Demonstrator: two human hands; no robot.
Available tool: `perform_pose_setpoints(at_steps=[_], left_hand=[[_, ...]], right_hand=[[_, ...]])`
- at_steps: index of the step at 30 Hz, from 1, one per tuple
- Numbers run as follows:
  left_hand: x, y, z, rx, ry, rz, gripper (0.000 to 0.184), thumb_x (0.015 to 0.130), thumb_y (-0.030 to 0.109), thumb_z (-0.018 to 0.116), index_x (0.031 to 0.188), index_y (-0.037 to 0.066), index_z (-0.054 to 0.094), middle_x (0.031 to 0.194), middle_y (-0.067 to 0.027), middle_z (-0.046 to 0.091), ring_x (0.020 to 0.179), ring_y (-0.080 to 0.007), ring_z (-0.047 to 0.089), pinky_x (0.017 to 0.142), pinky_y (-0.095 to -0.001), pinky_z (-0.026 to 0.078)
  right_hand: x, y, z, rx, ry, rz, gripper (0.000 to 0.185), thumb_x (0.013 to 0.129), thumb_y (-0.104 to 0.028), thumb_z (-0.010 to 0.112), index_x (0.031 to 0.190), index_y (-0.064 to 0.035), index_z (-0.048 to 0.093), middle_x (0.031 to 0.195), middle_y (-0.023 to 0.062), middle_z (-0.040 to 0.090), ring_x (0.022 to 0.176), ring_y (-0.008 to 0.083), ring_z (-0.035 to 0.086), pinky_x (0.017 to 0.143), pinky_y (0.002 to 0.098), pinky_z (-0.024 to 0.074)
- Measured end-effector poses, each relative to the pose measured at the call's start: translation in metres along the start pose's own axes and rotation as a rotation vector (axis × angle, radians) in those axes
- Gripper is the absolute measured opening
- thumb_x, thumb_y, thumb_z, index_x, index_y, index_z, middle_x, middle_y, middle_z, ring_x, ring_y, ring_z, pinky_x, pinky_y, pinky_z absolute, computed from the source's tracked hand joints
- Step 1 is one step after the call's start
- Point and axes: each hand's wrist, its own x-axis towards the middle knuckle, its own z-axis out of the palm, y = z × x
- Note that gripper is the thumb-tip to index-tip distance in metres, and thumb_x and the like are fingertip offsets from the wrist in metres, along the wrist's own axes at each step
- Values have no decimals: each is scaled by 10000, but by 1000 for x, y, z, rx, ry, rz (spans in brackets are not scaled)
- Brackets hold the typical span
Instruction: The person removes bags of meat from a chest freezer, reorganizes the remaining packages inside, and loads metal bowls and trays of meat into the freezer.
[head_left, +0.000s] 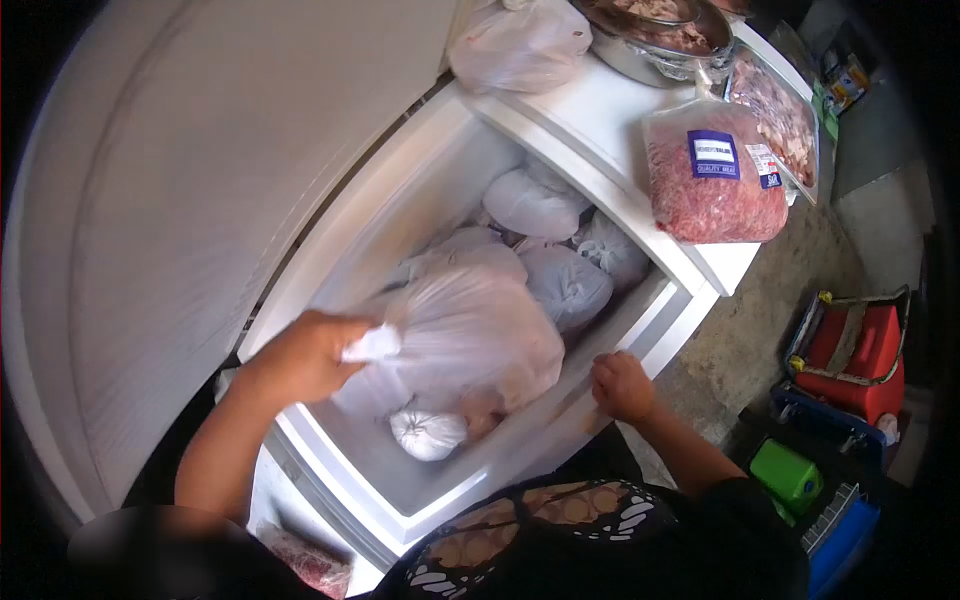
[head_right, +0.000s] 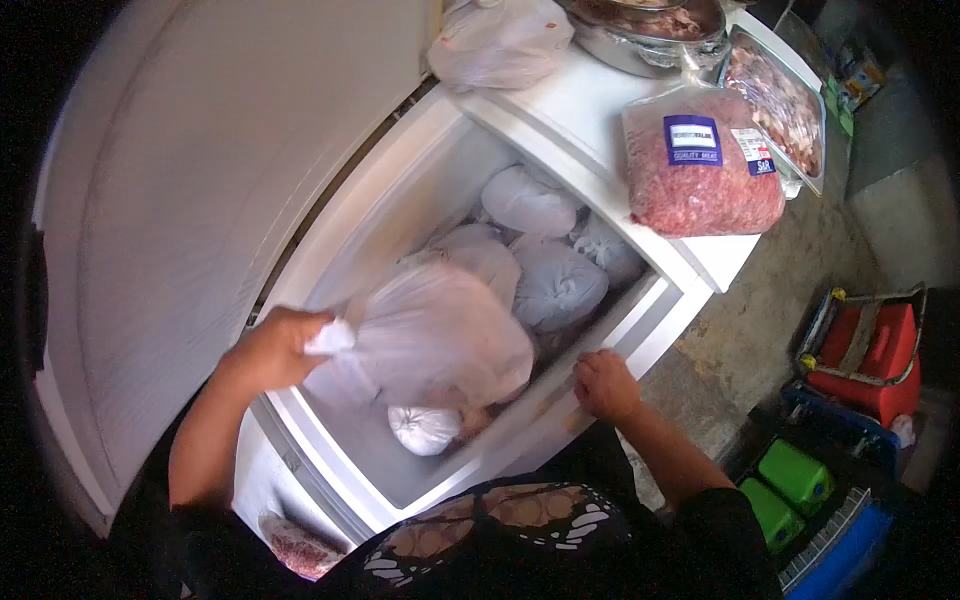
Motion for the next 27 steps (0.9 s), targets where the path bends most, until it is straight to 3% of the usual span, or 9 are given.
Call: perform_pose_setpoints(at_steps=[7,11,13,15,17,20,23,27], left_hand=[[180,-21,23,284,214,399,277,696,77,637,967,114,590,826,-165,603,796,-350,572,692,-404,461],[285,-23,75,426,70,530,286,694,129,661,971,110,592,850,-166,611,815,-354,578,708,-433,460],[331,-6,99,450,-104,378,303,729,203,640,1017,122,587,886,-162,612,854,-346,576,737,-449,453],[390,-26,124,386,43,307,341,755,265,619,1060,117,581,940,-167,609,888,-348,572,757,-447,449],[439,-36,137,169,150,84,341,736,293,626,1019,105,601,1009,-136,604,978,-302,548,827,-422,438],[467,-51,170,233,350,44,453,731,298,641,1134,111,550,1226,-164,472,1167,-350,400,919,-489,368],[413,-29,187,138,351,-120,641,718,344,662,1282,166,417,1414,-154,200,1282,-426,155,965,-588,254],[361,-40,233,239,272,-149,885,644,414,723,1370,247,245,1455,-136,16,1290,-467,48,944,-659,178]], right_hand=[[-5,10,7,39,-2,17,302,617,-146,620,897,-53,556,990,104,564,876,275,527,801,405,410],[1,7,-2,41,-63,53,286,625,-150,624,887,-61,549,985,86,560,878,246,532,759,378,424],[2,9,1,53,-46,52,285,626,-151,625,885,-61,549,981,83,557,870,241,531,746,373,422],[1,11,1,60,-43,58,283,627,-149,626,885,-61,550,976,81,556,863,237,531,736,369,420],[4,10,0,69,-35,71,282,626,-146,625,885,-62,552,972,80,556,858,234,530,730,365,417],[5,9,-2,59,-33,60,277,628,-147,624,883,-62,555,971,80,559,859,233,530,737,361,415],[6,7,-3,37,-82,89,275,628,-148,623,881,-63,556,968,80,562,857,236,530,741,362,413],[6,5,1,40,-65,92,257,627,-140,622,863,-64,550,959,79,566,862,244,530,742,371,413]])
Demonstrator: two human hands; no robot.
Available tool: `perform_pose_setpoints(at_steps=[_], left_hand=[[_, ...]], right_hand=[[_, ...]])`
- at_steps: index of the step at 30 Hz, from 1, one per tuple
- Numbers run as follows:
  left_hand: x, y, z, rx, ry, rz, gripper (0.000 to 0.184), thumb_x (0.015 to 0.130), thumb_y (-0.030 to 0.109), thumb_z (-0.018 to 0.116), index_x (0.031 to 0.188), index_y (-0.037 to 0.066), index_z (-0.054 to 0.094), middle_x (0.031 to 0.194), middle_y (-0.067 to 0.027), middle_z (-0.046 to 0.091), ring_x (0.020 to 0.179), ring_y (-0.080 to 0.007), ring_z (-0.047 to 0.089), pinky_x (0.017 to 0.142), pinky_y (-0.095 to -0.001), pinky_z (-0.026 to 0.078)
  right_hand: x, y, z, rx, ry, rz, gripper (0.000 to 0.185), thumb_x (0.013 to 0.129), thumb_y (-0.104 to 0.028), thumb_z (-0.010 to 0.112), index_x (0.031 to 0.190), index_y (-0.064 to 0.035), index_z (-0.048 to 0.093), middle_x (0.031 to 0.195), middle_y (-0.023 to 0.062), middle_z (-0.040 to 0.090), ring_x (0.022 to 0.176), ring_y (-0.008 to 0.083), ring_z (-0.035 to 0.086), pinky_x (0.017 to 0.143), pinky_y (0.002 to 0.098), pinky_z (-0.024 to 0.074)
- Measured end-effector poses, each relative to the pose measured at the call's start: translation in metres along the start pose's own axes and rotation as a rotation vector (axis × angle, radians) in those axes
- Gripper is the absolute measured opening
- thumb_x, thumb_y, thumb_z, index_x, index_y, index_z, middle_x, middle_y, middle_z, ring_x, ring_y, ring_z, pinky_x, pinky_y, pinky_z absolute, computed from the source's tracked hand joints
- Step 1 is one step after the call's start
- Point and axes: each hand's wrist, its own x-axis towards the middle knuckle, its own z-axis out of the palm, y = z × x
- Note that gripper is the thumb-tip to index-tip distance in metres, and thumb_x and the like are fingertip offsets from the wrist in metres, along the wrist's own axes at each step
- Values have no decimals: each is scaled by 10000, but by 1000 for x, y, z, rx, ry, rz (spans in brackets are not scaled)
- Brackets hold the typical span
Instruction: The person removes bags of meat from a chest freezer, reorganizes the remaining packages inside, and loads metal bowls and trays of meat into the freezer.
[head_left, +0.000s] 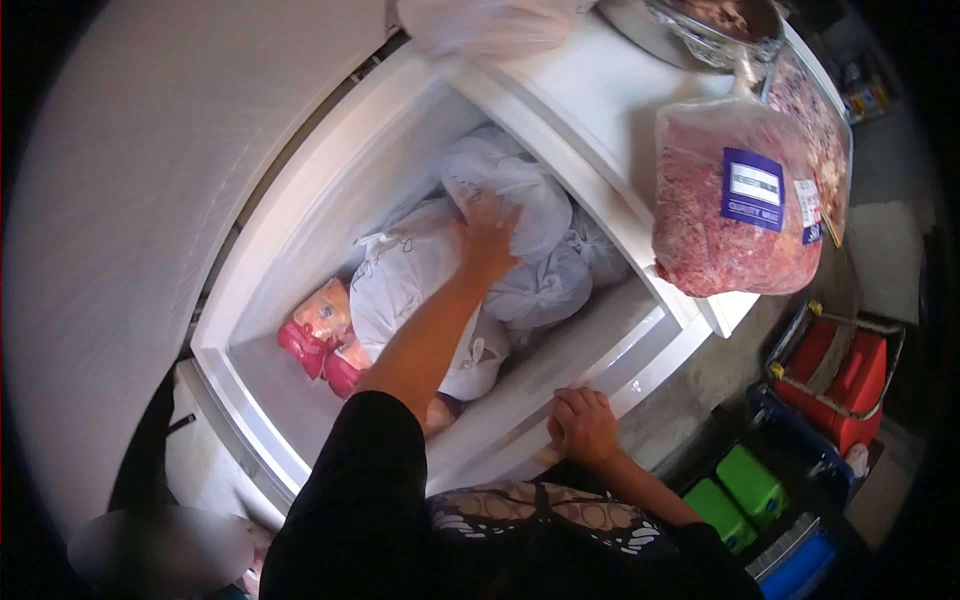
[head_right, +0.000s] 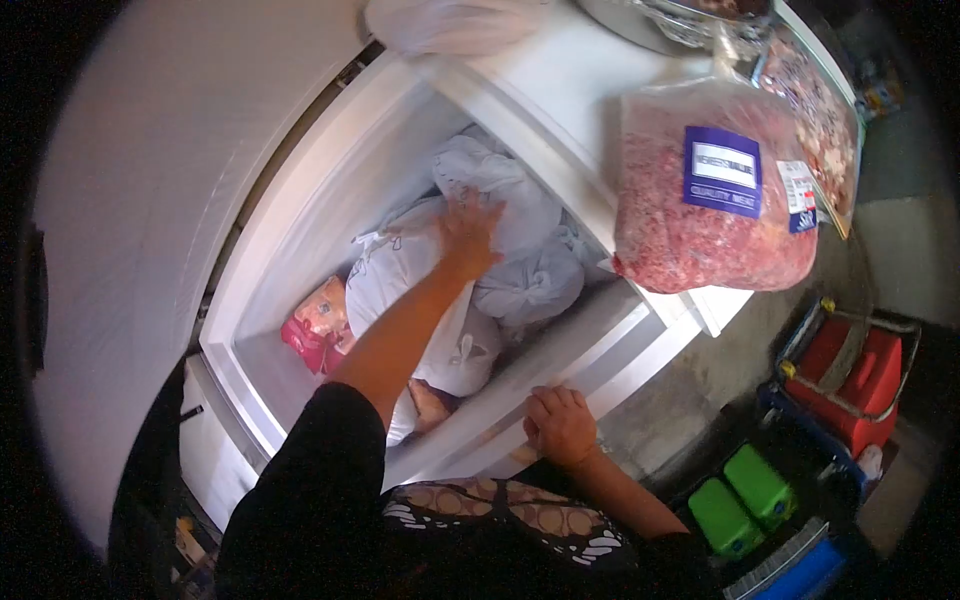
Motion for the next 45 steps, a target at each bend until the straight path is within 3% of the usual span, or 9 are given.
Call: perform_pose_setpoints(at_steps=[14,21,23,24,30,40,42,44,45], left_hand=[[64,66,32,-329,21,-426,1182,490,543,769,1397,249,71,1421,-242,-90,1222,-591,36,903,-660,262],[49,54,50,-435,141,-386,1049,525,430,790,1377,317,188,1451,-126,-105,1242,-520,166,897,-563,370],[50,25,80,-423,228,-128,886,584,418,750,1314,126,343,1375,-156,304,1202,-344,379,920,-483,381],[42,15,60,-349,-107,-102,752,618,413,724,1217,45,458,1190,-166,517,1107,-311,485,904,-444,394],[-260,-73,-60,-479,544,136,439,724,223,637,1116,51,538,1075,-163,572,1014,-335,526,878,-408,409],[-844,-230,-34,560,1659,-1730,537,713,190,660,1136,-68,452,1142,-234,483,1077,-366,442,950,-412,328],[-902,-246,-1,-84,1709,-2213,621,723,318,658,1160,-60,430,1137,-208,494,1029,-342,479,889,-419,384],[-933,-266,14,-1148,1696,-2078,606,735,326,647,1179,-27,432,1139,-166,510,986,-295,513,841,-411,430],[-940,-275,28,-1352,1713,-1719,547,756,346,618,1152,-3,475,1118,-151,532,964,-281,528,796,-401,453]], right_hand=[[1,12,9,35,-68,-120,308,613,-140,624,903,-75,546,987,96,569,836,270,543,717,408,411],[-5,9,6,-26,-21,-103,291,612,-107,608,892,-65,539,967,104,564,820,287,529,723,423,402],[-8,12,20,-51,72,-204,278,571,-70,603,844,-81,553,929,105,571,874,304,533,762,426,406],[-5,2,15,-41,78,-182,253,598,-49,589,845,-85,551,942,105,575,882,315,538,785,434,403],[-9,-5,17,-162,42,-191,157,699,-48,528,851,-28,566,980,151,577,904,342,526,789,435,406],[-1,-1,31,-197,-7,-258,80,736,-60,523,784,3,528,877,183,549,837,363,518,732,439,412],[-1,-20,23,-182,-57,-141,68,738,-62,523,747,3,507,809,183,525,793,358,511,689,443,406],[11,-8,35,-133,-46,-234,50,707,-30,505,700,7,472,737,172,477,704,339,471,627,438,378],[5,3,36,-123,-26,-248,50,691,-14,496,677,8,454,701,166,453,660,330,451,596,436,364]])
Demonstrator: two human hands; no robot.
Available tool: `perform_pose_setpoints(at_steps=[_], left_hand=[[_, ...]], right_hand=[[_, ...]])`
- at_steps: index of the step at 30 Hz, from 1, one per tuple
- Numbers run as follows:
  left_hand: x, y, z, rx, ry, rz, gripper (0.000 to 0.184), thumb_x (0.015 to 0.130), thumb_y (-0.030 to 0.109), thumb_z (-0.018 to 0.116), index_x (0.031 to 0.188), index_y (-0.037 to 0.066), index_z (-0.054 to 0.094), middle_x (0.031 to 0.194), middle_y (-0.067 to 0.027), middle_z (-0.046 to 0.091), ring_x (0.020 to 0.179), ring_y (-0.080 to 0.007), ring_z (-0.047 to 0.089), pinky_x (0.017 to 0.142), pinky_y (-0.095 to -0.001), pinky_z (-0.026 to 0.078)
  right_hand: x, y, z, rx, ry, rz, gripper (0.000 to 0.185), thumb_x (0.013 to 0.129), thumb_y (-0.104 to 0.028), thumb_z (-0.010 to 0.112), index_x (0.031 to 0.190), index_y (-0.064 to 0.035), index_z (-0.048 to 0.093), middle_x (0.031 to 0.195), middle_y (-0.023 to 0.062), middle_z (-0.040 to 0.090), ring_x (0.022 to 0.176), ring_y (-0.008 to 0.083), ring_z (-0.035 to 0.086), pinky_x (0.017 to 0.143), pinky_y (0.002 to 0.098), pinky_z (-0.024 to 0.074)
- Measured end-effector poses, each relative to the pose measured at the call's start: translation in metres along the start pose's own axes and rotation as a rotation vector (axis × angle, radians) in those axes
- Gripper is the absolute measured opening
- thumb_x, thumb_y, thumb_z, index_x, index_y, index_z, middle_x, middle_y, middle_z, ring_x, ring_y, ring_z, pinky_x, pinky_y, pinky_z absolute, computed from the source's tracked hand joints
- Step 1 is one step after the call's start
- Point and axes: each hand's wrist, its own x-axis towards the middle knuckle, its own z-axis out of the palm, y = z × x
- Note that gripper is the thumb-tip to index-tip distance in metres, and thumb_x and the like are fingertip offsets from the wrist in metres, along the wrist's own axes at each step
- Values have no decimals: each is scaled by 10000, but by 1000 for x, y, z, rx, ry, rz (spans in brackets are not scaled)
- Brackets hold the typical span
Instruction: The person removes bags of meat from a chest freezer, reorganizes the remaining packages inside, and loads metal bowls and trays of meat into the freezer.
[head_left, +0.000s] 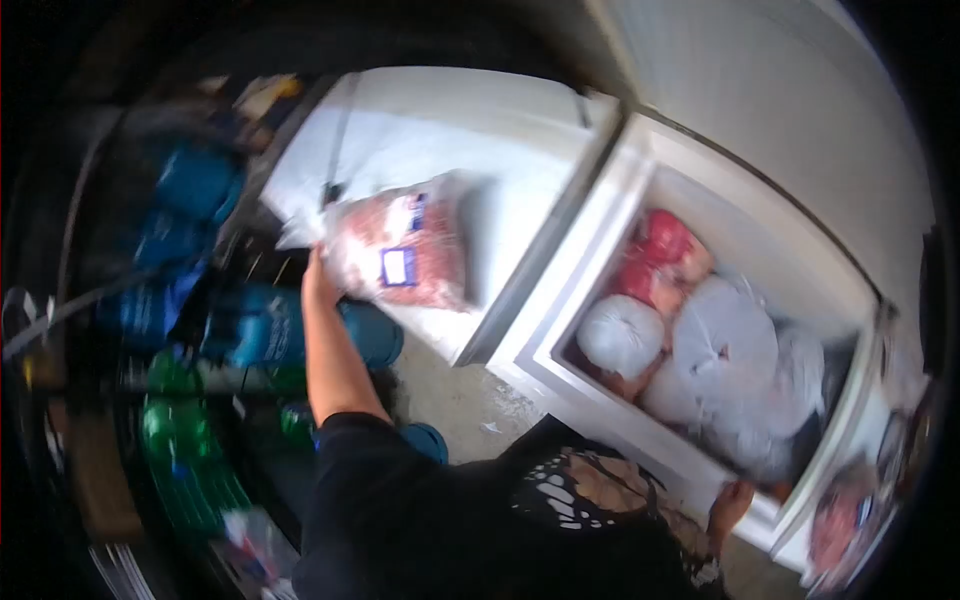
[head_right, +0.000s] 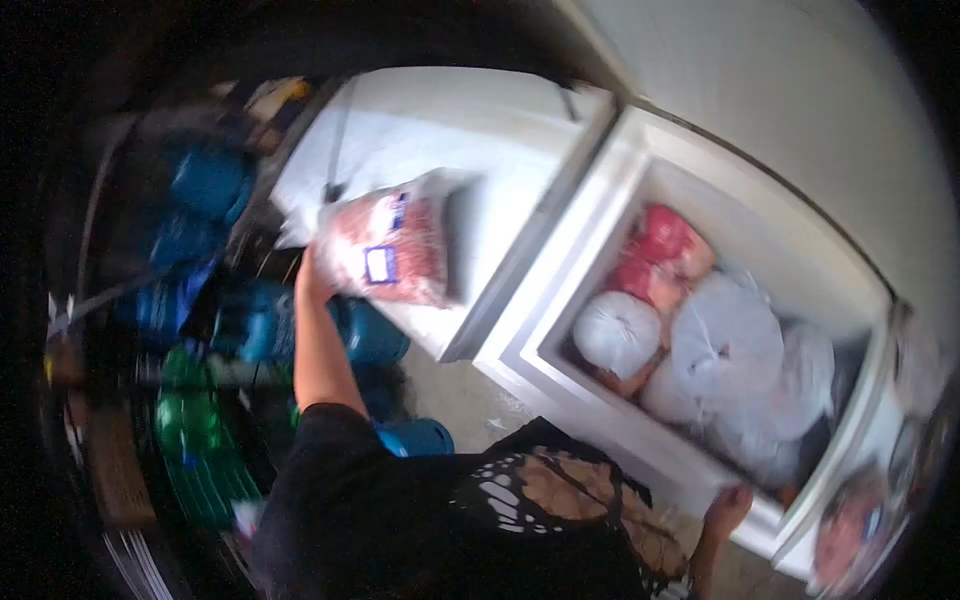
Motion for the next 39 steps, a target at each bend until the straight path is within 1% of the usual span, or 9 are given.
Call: perform_pose_setpoints(at_steps=[2,5,14,17,19,23,27,35,39], left_hand=[[42,-16,3,-108,-425,-29,479,781,364,583,1110,21,527,1083,-136,562,931,-264,549,745,-387,478],[105,-31,-2,173,-418,12,432,794,361,564,1065,25,554,1041,-138,581,897,-257,566,726,-375,483],[145,-10,-72,1240,-15,638,349,831,342,514,902,24,636,886,-159,640,776,-240,622,672,-338,495],[78,18,-38,807,532,590,399,835,355,517,858,-26,634,808,-209,637,722,-276,620,643,-385,479],[-48,52,27,479,463,564,457,826,381,546,869,-68,614,752,-247,611,668,-295,592,616,-407,463],[-132,107,120,819,123,950,389,795,244,632,975,-97,579,854,-162,625,665,-218,557,628,-357,472],[-168,126,191,803,-36,1212,380,789,275,628,937,-74,616,855,-202,637,710,-274,599,663,-370,458],[-328,75,275,767,-563,1322,271,791,122,628,931,-107,585,893,-195,621,820,-219,585,762,-327,444],[-433,-11,325,642,-1005,1269,120,774,22,604,807,-44,508,792,-55,509,725,-153,483,649,-284,417]], right_hand=[[3,-11,1,182,28,18,42,686,0,457,656,9,430,657,134,392,605,278,397,544,388,336],[-2,-11,-8,-35,42,66,66,651,9,521,698,-10,479,697,152,470,676,329,468,598,395,379],[-5,-19,-20,-41,159,85,67,664,-29,558,723,-13,530,817,168,555,773,357,535,698,425,444],[-16,-10,-18,14,174,63,91,653,-18,571,741,-21,549,886,168,577,815,348,553,741,402,459],[-17,-8,-24,20,157,51,85,652,-13,569,734,-23,549,873,164,575,809,341,553,730,403,460],[-7,-4,-19,61,200,70,64,652,-19,569,711,-14,541,818,149,567,792,336,547,710,409,456],[-5,-8,-26,43,205,59,70,647,-20,570,706,-9,533,798,145,562,773,333,544,681,416,452],[-11,-2,-30,91,128,123,133,654,-30,578,775,-30,523,844,119,562,812,314,538,735,412,430],[-16,0,-32,190,251,91,208,672,-43,582,873,-25,536,905,137,555,877,321,533,794,397,430]])
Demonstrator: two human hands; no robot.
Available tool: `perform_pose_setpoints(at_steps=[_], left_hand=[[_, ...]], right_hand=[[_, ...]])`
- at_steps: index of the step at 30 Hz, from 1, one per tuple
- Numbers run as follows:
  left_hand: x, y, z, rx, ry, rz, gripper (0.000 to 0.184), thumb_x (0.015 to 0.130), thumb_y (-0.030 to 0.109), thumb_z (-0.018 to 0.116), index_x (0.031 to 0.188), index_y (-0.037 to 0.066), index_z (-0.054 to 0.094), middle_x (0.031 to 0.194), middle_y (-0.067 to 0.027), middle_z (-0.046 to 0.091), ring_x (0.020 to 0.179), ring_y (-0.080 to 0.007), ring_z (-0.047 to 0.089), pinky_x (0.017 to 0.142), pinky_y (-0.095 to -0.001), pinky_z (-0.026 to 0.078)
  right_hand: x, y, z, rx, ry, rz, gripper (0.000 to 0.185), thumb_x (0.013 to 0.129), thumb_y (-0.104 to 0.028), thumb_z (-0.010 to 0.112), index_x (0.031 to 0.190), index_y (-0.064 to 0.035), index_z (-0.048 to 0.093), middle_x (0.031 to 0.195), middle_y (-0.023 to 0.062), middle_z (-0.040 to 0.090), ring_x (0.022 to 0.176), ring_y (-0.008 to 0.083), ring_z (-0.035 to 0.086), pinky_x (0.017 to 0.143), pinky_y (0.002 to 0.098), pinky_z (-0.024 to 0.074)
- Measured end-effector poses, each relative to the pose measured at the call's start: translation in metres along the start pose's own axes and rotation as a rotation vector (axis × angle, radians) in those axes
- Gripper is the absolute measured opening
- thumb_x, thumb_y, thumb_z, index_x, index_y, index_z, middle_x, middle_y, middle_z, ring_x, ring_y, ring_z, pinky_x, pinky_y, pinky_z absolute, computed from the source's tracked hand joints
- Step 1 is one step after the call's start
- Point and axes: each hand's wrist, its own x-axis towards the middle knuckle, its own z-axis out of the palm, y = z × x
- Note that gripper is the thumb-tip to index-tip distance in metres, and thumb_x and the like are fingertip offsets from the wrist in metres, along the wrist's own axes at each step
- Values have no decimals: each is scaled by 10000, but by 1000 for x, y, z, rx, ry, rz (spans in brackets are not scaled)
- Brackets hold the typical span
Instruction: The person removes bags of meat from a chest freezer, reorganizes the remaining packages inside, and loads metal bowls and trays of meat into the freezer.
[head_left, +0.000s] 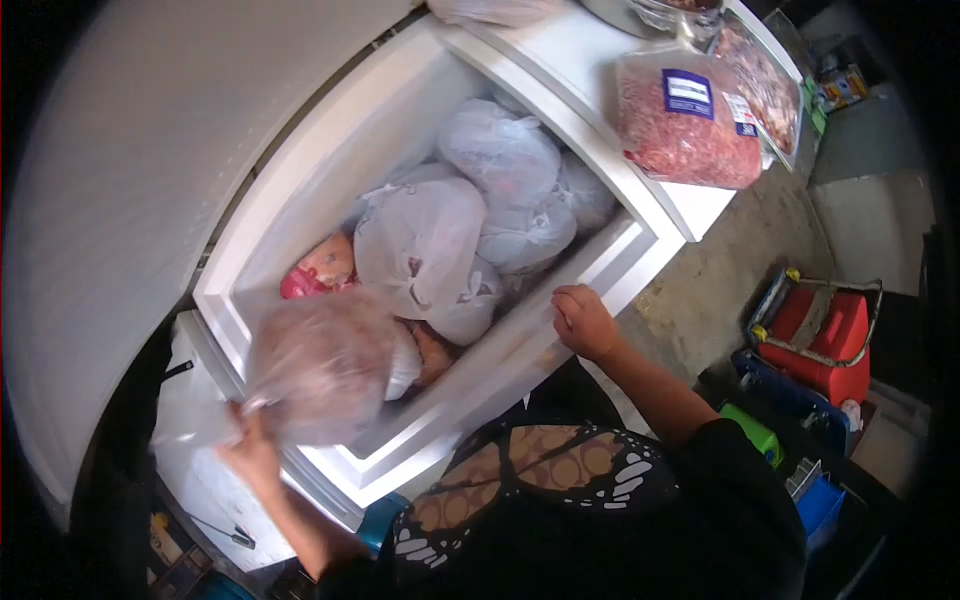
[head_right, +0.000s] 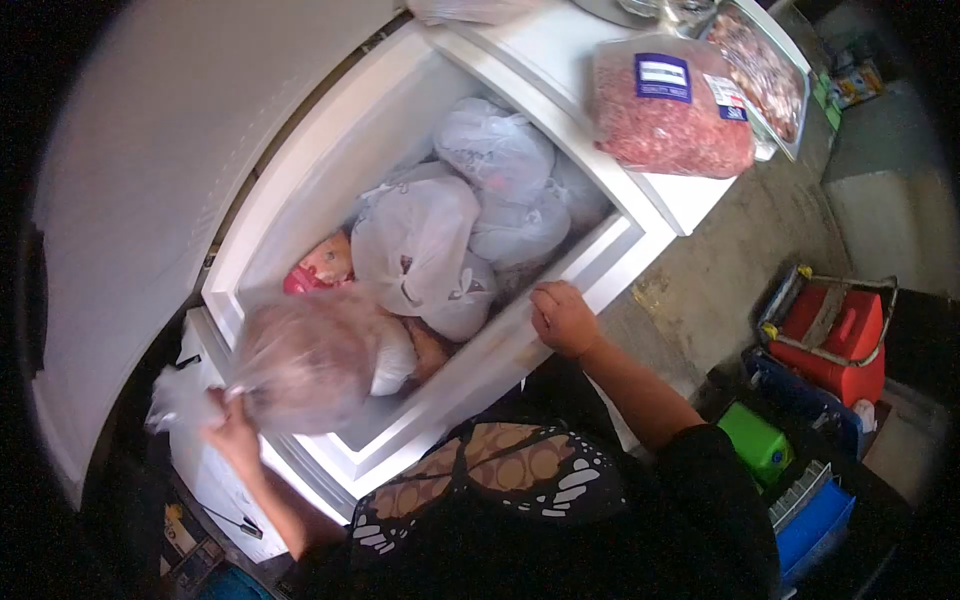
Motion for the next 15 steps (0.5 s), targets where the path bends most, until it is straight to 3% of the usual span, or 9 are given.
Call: perform_pose_setpoints(at_steps=[1,3,6,8,11,14,15], left_hand=[[-2,14,35,-113,-75,-120,151,745,13,623,849,-53,535,811,-64,537,750,-159,507,687,-276,428],[4,74,91,-139,-369,-13,227,732,28,632,951,-19,594,932,-91,601,825,-172,556,730,-311,444],[-2,91,190,-86,-447,672,159,745,128,588,856,13,589,835,-137,576,756,-313,552,669,-414,437],[-5,129,222,18,-530,690,177,735,169,573,824,17,567,800,-164,545,740,-367,523,636,-463,408],[-17,138,262,170,-536,678,121,741,130,595,857,97,612,824,-156,585,779,-361,557,639,-425,438],[-20,70,338,-70,-621,456,181,748,180,581,800,14,533,729,-160,539,678,-362,522,627,-431,413],[-20,61,355,-122,-583,487,141,754,161,583,807,32,561,742,-147,560,680,-350,541,609,-415,424]], right_hand=[[-1,1,0,35,15,15,229,674,-43,583,897,-24,534,923,142,550,891,324,529,806,395,429],[-5,4,-3,95,55,32,312,669,-14,587,969,-13,504,1004,173,509,927,345,507,822,396,426],[-8,9,-3,140,184,66,366,652,19,589,1001,-1,480,1046,199,477,958,359,490,827,393,424],[-10,11,-8,179,180,53,390,648,28,590,1017,5,467,1063,209,464,978,368,478,830,397,421],[-11,13,-10,225,203,118,386,641,32,591,1005,-5,468,1068,215,460,995,371,471,850,399,410],[-9,11,-12,184,140,72,375,649,-2,599,1001,-9,472,1072,216,465,980,373,478,838,424,411],[-8,12,-13,155,102,28,374,654,-19,602,1004,-9,472,1075,217,468,971,375,482,828,436,414]])
